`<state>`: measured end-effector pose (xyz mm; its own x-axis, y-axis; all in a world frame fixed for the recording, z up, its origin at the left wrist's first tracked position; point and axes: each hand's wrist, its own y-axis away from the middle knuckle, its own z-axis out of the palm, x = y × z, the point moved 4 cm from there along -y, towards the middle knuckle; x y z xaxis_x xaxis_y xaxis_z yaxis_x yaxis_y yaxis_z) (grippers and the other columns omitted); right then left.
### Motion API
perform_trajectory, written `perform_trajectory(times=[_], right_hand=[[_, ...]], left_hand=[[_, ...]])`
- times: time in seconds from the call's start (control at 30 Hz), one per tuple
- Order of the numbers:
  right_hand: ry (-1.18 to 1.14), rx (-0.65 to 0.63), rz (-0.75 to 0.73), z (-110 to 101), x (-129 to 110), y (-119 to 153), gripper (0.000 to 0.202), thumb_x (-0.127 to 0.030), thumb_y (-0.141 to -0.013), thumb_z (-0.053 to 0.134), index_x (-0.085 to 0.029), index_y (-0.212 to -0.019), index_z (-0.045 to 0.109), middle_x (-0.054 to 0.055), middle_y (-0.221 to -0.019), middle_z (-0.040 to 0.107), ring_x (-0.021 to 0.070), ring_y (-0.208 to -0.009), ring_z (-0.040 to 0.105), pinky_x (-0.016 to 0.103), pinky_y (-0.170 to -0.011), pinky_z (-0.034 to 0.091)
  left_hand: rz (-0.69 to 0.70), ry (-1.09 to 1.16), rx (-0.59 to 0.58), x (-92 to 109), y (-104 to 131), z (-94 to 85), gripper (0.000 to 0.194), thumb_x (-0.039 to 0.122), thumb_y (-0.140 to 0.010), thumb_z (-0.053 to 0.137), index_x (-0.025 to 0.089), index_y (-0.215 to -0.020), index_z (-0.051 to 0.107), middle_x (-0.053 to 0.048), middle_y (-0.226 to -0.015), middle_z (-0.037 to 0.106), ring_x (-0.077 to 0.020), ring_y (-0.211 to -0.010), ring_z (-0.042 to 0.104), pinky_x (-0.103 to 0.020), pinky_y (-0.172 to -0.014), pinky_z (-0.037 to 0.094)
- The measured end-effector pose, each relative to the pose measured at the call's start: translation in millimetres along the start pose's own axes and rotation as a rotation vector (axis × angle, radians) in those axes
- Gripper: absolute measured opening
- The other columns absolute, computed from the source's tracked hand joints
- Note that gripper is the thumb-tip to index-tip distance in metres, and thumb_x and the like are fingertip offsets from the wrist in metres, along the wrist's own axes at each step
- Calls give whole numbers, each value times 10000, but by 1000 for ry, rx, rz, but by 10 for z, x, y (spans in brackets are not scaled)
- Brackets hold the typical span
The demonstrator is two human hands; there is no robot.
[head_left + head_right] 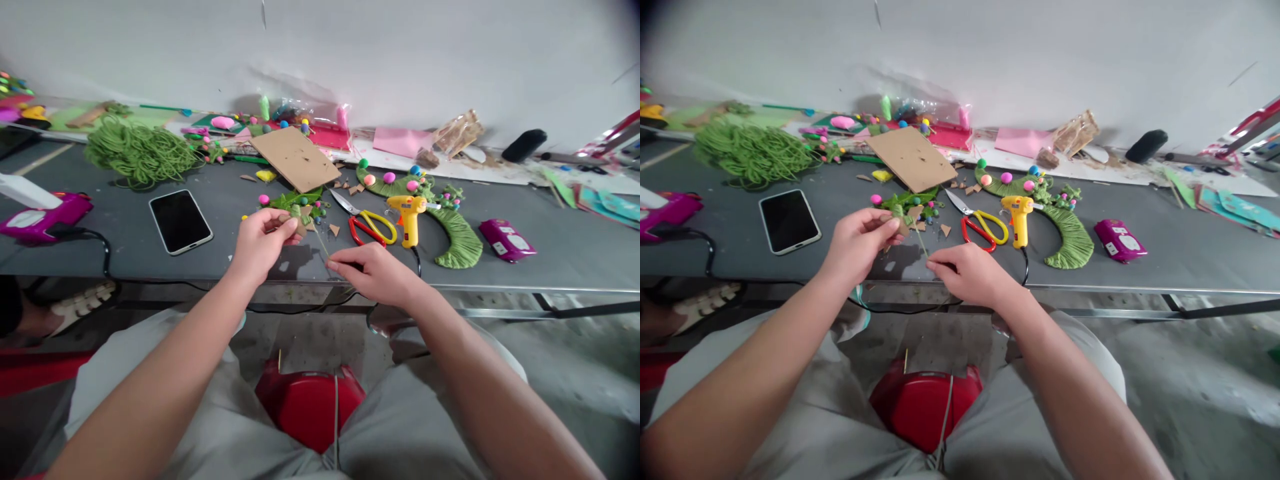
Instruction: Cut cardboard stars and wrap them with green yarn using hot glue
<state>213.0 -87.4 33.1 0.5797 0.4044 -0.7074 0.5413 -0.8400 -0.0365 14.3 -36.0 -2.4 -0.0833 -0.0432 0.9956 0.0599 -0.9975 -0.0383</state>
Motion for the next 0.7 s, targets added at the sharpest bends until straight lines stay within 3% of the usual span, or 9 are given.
perform_trajectory(times=[0.1, 0.23, 0.3, 0.53, 0.7], right_hand=[[32, -56, 28, 48, 22, -18, 300, -253, -973, 502, -175, -684, 515, -33, -642, 414, 99, -635, 322, 258, -607, 280], [-6, -82, -23, 48, -29, -10, 311, -258, -976, 491, -181, -676, 462, -33, -656, 387, 102, -650, 313, 258, -620, 284], [-32, -88, -42, 35, -54, 0, 315, -273, -983, 480, -181, -683, 463, -31, -667, 384, 104, -660, 312, 257, -625, 288], [7, -132, 2, 76, 41, -20, 302, -270, -964, 487, -187, -679, 433, -37, -639, 378, 100, -629, 296, 263, -601, 271], [21, -125, 15, 81, 99, -31, 336, -286, -961, 488, -194, -654, 386, -36, -636, 343, 107, -629, 284, 278, -595, 261]], left_hand=[[-29, 63, 23, -2, -11, -15, 220, 227, -759, 798, 144, -924, 679, -41, -782, 730, -140, -630, 677, -282, -671, 573], [147, -188, -21, 54, 41, 7, 178, 263, -813, 769, 152, -923, 685, -40, -782, 725, -142, -632, 673, -268, -659, 556], [158, -211, -46, 47, 56, 24, 177, 270, -817, 769, 154, -921, 685, -39, -780, 723, -141, -624, 669, -267, -654, 555], [-85, 186, -49, 27, 32, 16, 226, 214, -731, 840, 142, -899, 707, -33, -787, 714, -112, -639, 657, -241, -664, 566], [-170, 311, -115, 59, 79, 42, 142, 150, -738, 805, 145, -846, 713, -15, -727, 660, -91, -605, 606, -208, -584, 508]])
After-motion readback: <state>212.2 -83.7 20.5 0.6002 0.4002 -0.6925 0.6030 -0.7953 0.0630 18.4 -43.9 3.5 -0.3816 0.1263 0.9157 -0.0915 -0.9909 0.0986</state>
